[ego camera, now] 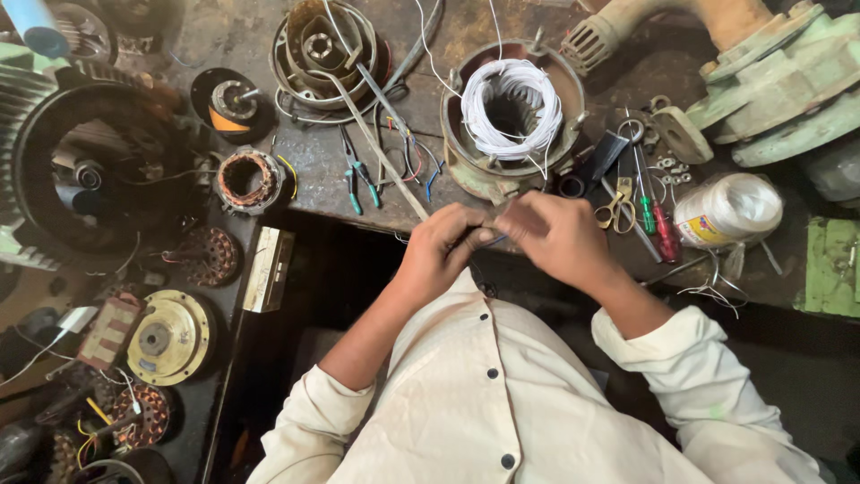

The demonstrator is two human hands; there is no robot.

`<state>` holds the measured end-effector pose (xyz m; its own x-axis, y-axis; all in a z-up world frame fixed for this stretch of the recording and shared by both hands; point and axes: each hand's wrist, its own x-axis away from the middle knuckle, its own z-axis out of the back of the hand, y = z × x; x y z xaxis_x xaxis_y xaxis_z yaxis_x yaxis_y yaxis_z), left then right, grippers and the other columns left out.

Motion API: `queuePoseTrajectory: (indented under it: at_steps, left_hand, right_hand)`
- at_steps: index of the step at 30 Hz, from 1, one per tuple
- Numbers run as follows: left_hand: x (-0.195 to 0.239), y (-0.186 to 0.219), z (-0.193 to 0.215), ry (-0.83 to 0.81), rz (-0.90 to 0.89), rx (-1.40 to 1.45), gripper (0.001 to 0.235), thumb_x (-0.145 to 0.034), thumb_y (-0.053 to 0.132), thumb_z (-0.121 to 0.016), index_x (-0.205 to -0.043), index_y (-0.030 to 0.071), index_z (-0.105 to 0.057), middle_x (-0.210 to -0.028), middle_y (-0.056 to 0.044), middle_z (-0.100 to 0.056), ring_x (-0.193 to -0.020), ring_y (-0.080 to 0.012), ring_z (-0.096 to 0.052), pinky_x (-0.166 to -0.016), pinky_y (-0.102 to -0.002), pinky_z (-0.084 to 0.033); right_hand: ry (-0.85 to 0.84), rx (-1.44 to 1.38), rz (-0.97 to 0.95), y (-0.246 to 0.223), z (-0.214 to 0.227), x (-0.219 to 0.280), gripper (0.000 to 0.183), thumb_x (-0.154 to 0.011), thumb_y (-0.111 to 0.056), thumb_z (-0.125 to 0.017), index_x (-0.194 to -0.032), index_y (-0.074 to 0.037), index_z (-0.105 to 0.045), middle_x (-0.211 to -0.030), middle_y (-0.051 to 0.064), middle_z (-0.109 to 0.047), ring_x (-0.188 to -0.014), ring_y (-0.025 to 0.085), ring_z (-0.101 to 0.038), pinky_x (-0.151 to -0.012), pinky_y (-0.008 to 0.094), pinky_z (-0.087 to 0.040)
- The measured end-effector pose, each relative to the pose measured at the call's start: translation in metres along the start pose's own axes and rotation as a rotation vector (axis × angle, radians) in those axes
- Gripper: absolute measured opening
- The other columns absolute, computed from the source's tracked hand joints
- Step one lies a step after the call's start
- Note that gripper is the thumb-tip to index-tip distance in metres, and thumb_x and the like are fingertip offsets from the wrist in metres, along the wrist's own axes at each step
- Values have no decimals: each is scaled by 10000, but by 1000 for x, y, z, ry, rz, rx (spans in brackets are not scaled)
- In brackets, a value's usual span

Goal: The person works at a cluttered workbench, stripping insulation from wires, twisting them together, and wrapping connections with tape. They use pliers and scissors to cut and manipulate the wires while assembling or repairing an electrical component.

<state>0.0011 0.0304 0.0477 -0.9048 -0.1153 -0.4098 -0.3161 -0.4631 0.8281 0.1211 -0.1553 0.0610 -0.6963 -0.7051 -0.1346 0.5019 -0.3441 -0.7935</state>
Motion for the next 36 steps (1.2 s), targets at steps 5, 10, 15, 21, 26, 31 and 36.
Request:
queuePoseTrajectory:
  at_steps: [5, 10, 15, 21, 26, 31, 36]
  left_hand:
    - [8, -8, -23, 119, 373, 349, 222, -1017, 116, -640, -1211, 23, -696, -891, -33, -684, -793, -135, -630, -711, -271, -521]
    - [11, -34, -26, 191, 620, 1051, 301, -1077, 178, -583, -1294, -21, -648, -833, 13, -586, -694, -69, -465, -647, -219, -400]
    - [10, -44, -17, 196, 664, 1136, 338, -1065, 191, -570, -1338, 2, -633, -823, 12, -563, -664, -59, -423, -618, -205, -359]
    - [14, -32, -24, 176, 633, 1242, 266, -1115, 187, -564, -1284, -18, -583, -826, 32, -502, -693, -62, -421, -837, -336, -574]
    - [9, -31, -15, 136, 621, 1182, 373, -1072, 174, -571, -1406, 8, -584, -845, 26, -516, -712, -72, -446, -832, -318, -523]
    - [10, -39, -9, 118, 643, 1050, 392, -1081, 211, -563, -1413, 5, -596, -819, 34, -531, -711, -61, -472, -811, -325, -552]
    - [39, -48, -4, 188, 698, 744, 438, -1041, 231, -576, -1448, 71, -566, -857, 16, -607, -747, -67, -508, -699, -252, -403]
  right_hand:
    - [153, -285, -94, 5, -2, -1, 282, -1084, -279, -618, -1221, -37, -575, -898, 39, -649, -800, 123, -601, -715, 314, -509]
    - [474, 92, 538, 2, -15, -7, 241, -1132, -159, -575, -1351, -115, -484, -1125, 124, -652, -984, 225, -614, -812, 365, -517]
    - [392, 239, 532, 6, -23, -31, 320, -1037, -59, -660, -1341, -131, -591, -1053, 112, -676, -950, 306, -691, -810, 404, -563]
    - [325, 225, 530, 6, -22, -32, 309, -970, -11, -689, -1249, -136, -648, -977, 112, -690, -856, 319, -699, -726, 416, -558]
    - [377, 208, 647, 14, -32, -43, 300, -1002, 8, -644, -1272, -105, -582, -1079, 131, -694, -939, 351, -691, -805, 450, -557]
    - [480, 418, 325, 52, -21, -41, 340, -997, -3, -622, -1298, -163, -621, -1084, 108, -693, -998, 323, -710, -888, 419, -574]
    - [580, -43, -170, 144, 21, -4, 339, -1127, -185, -538, -1435, -49, -508, -1299, 172, -679, -1135, 321, -674, -949, 408, -537]
